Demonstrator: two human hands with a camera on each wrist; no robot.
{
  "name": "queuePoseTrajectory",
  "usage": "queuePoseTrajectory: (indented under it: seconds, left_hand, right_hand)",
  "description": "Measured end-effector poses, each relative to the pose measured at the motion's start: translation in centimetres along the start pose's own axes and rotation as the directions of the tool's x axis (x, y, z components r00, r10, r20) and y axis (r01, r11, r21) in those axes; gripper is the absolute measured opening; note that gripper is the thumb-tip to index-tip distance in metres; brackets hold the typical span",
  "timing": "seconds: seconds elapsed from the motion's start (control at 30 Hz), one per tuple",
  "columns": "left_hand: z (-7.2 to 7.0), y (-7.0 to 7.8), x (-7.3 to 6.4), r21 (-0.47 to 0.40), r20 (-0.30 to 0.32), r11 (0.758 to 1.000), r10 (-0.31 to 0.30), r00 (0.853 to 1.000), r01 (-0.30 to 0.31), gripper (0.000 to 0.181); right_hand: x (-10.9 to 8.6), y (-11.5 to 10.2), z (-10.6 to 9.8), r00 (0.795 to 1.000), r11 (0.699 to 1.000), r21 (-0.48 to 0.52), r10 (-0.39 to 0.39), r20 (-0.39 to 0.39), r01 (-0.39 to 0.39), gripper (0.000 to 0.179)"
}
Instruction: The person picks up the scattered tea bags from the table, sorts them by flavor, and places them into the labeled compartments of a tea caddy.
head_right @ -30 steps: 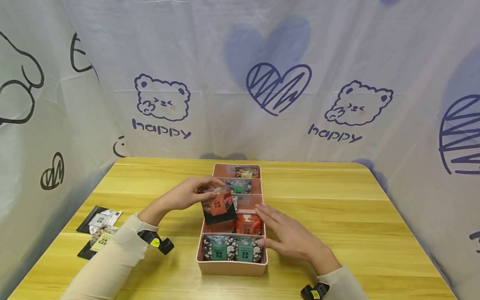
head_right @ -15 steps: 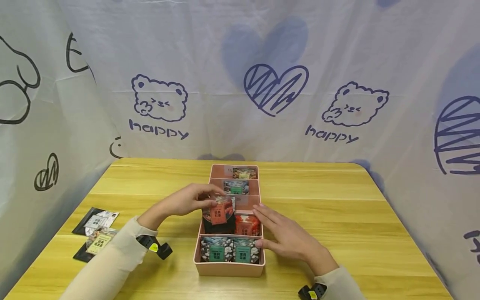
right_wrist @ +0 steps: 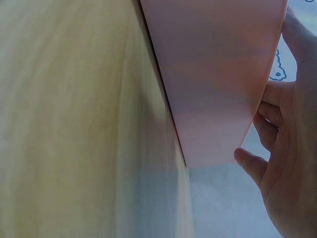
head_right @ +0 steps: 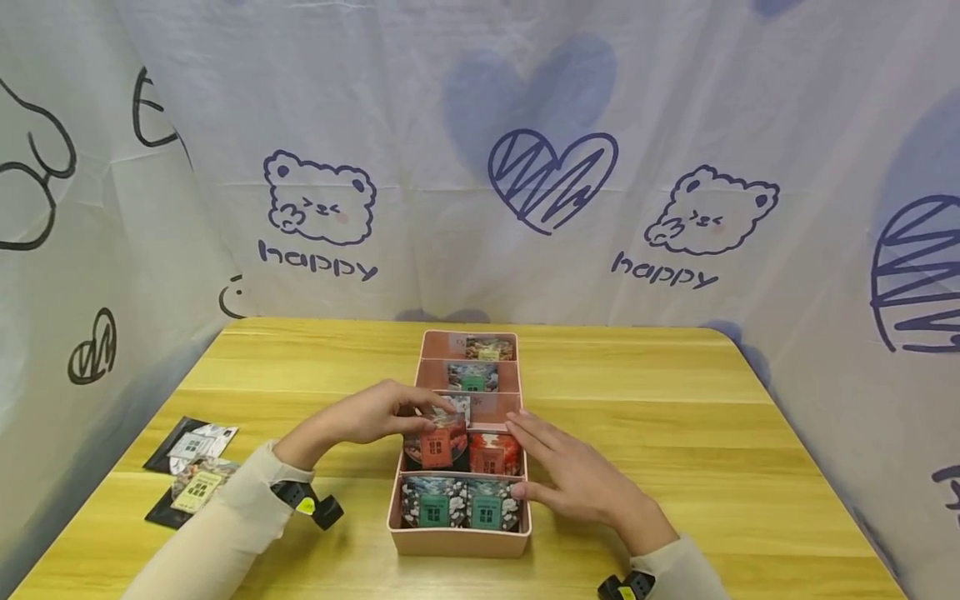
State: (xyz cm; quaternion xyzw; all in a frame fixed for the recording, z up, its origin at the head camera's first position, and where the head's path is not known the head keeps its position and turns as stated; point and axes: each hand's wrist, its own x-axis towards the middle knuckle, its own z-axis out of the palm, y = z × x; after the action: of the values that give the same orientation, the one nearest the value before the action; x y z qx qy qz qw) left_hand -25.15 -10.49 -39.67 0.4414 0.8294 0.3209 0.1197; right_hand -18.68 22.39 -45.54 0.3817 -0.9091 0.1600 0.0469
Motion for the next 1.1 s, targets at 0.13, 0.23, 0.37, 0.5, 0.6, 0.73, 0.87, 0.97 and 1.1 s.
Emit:
queuePoseTrajectory:
  seconds: [0.13, 0.23, 0.37, 0.5, 0.6, 0.73, 0.87, 0.97, 1.1]
  left_hand:
    - [0.2, -0.2, -0.1, -0.001, 0.018, 1.000, 0.012, 1.000, -0.012, 0.034]
    - [0.4, -0.3, -0.2, 0.004, 0.021, 1.000, 0.018, 1.000, -0.018, 0.034]
    - [0.7, -0.1, -0.1, 0.036, 0.027, 0.999, 0.021, 0.999, -0.022, 0.034]
    - [1.0, 0.0, 0.0, 0.060, 0.024, 0.998, 0.034, 0.999, -0.035, 0.034]
    - [1.0, 0.0, 0.1, 0.064, 0.020, 0.996, 0.053, 0.998, -0.054, 0.034]
    - [1.0, -0.1, 0.3, 0.069, 0.026, 0.995, 0.064, 0.998, -0.066, 0.033]
    - [0.9, -0.1, 0.5, 0.096, 0.029, 0.994, 0.055, 0.998, -0.058, 0.032]
    - [1.0, 0.1, 0.6, 0.118, 0.037, 0.992, 0.050, 0.998, -0.054, 0.030]
    - [1.2, 0.2, 0.7, 0.157, 0.052, 0.985, 0.060, 0.997, -0.068, 0.030]
  right_hand:
    - [0.0, 0.0, 0.1, 1.000, 1.000, -0.004, -0.006, -0.003, 0.006, 0.079]
    - [0.0, 0.0, 0.2, 1.000, 1.000, 0.000, -0.008, -0.007, 0.008, 0.079]
    - [-0.1, 0.0, 0.3, 1.000, 1.000, 0.004, -0.010, -0.006, 0.010, 0.079]
    - [-0.1, 0.0, 0.3, 1.000, 1.000, -0.008, -0.010, -0.005, 0.010, 0.078]
    - [0.0, 0.0, 0.3, 1.000, 1.000, -0.017, -0.017, -0.014, 0.017, 0.078]
    - [0.2, 0.2, 0.0, 1.000, 1.000, -0.014, -0.023, -0.021, 0.023, 0.079]
    - [0.2, 0.2, -0.2, 1.000, 1.000, -0.008, -0.017, -0.016, 0.017, 0.079]
    - [0.2, 0.1, -0.2, 1.000, 1.000, -0.007, -0.015, -0.015, 0.015, 0.079]
    - [0.1, 0.1, -0.1, 1.000, 1.000, -0.005, -0.010, -0.009, 0.010, 0.078]
